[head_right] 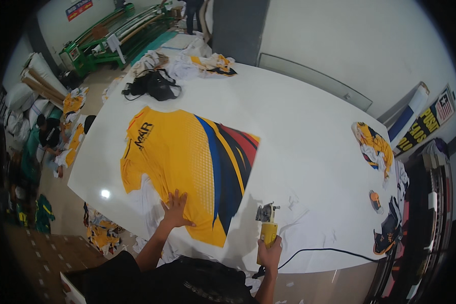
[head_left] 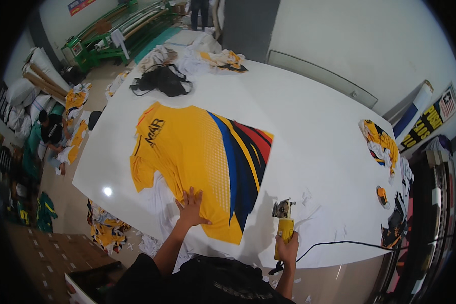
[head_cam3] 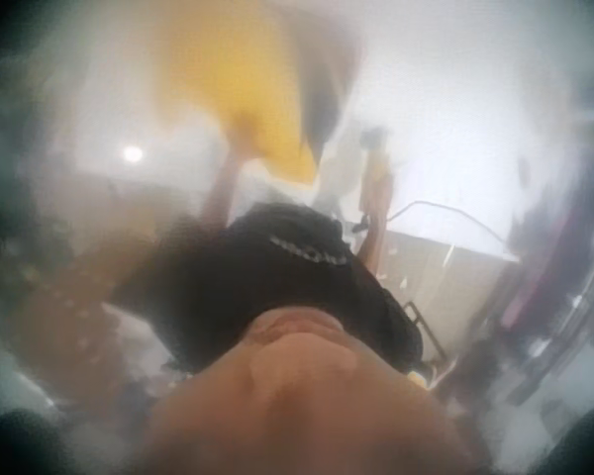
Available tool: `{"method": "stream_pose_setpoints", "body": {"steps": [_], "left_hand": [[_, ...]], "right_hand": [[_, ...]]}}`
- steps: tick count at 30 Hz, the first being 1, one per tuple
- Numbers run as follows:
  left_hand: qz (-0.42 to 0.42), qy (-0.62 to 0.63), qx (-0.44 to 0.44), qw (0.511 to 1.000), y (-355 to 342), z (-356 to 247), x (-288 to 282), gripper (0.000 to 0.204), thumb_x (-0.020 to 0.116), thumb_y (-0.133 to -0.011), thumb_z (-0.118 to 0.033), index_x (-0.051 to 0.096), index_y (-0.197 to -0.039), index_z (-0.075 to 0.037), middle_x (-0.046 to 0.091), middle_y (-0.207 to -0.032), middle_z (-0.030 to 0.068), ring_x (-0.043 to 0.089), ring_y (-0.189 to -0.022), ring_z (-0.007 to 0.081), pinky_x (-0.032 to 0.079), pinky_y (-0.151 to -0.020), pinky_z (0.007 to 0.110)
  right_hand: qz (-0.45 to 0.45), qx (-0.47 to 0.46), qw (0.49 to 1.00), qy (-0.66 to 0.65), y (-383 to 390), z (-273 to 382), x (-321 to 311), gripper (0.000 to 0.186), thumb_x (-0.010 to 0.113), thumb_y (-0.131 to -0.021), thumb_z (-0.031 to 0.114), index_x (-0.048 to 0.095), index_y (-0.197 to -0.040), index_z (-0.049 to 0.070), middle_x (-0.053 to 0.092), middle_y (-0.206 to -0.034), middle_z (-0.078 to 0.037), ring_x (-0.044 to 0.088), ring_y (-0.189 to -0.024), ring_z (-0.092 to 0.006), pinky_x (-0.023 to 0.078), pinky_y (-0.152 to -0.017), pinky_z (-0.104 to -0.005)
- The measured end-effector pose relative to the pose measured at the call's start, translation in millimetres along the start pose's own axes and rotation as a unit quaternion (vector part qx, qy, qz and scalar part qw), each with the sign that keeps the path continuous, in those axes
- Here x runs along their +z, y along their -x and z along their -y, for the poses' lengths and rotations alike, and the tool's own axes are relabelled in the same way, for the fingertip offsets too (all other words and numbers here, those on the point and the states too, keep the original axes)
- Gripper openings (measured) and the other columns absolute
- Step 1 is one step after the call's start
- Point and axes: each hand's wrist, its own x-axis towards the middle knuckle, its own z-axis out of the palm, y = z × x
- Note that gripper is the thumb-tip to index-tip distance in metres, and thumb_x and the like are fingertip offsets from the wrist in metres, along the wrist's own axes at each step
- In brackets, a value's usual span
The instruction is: The person uses a circular fabric cutter to trim excess white material from the edges of yellow printed jerseys on a large table, then bundles the trimmed pieces.
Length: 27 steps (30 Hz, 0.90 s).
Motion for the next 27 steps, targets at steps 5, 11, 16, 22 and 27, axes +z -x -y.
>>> {"method": "stream_pose_setpoints", "body": {"steps": [5,11,16,22,27], "left_hand": [[-0.074,0.008,0.078,0.994,-0.3,-21.4,-0.7,0.142,0.086,-0.058,-0.074,0.018,-0.170,-0.021,0.000,-0.177,0.0203,-0.003,-0.160,0.0512,0.000,-0.113,0.085],[0.020,-0.007,0.153,0.988,8.7,-39.5,-0.8,0.142,0.095,-0.055,-0.062,0.020,-0.169,-0.023,0.005,-0.176,0.0195,0.000,-0.161,0.0489,0.003,-0.113,0.085],[0.038,-0.021,0.184,0.982,25.0,-9.8,0.2,0.144,0.097,-0.053,-0.059,0.020,-0.169,-0.023,0.007,-0.176,0.0189,0.001,-0.161,0.0478,0.003,-0.112,0.086],[-0.046,0.015,0.213,0.976,21.6,-9.4,8.9,0.141,0.095,-0.056,-0.061,0.020,-0.169,-0.022,0.009,-0.175,0.0196,0.001,-0.161,0.0473,0.003,-0.111,0.088],[0.042,-0.033,0.201,0.978,17.4,-15.9,-1.6,0.141,0.093,-0.059,-0.063,0.018,-0.170,-0.022,0.006,-0.176,0.0206,0.000,-0.161,0.0482,0.002,-0.111,0.088]], "right_hand": [[-0.013,-0.007,1.000,0.016,22.2,4.1,26.9,0.054,0.077,-0.086,0.022,0.051,-0.124,-0.006,0.072,-0.103,-0.026,0.074,-0.092,-0.0370,0.058,-0.083,-0.0447],[-0.031,-0.005,0.997,0.064,46.8,28.1,51.0,0.054,0.075,-0.087,0.025,0.047,-0.122,-0.005,0.070,-0.103,-0.033,0.072,-0.096,-0.0488,0.057,-0.085,-0.0521],[-0.036,0.009,0.993,0.111,74.0,19.4,71.8,0.053,0.075,-0.087,0.027,0.046,-0.120,-0.004,0.069,-0.100,-0.036,0.070,-0.095,-0.0536,0.056,-0.084,-0.0562],[-0.048,0.015,0.991,0.121,107.9,18.2,98.3,0.054,0.073,-0.088,0.028,0.045,-0.122,-0.003,0.069,-0.102,-0.036,0.068,-0.096,-0.0555,0.055,-0.084,-0.0580],[-0.028,0.024,0.989,0.145,125.3,34.1,107.2,0.052,0.072,-0.091,0.026,0.045,-0.124,-0.004,0.068,-0.102,-0.039,0.067,-0.096,-0.0575,0.055,-0.081,-0.0586]]}}
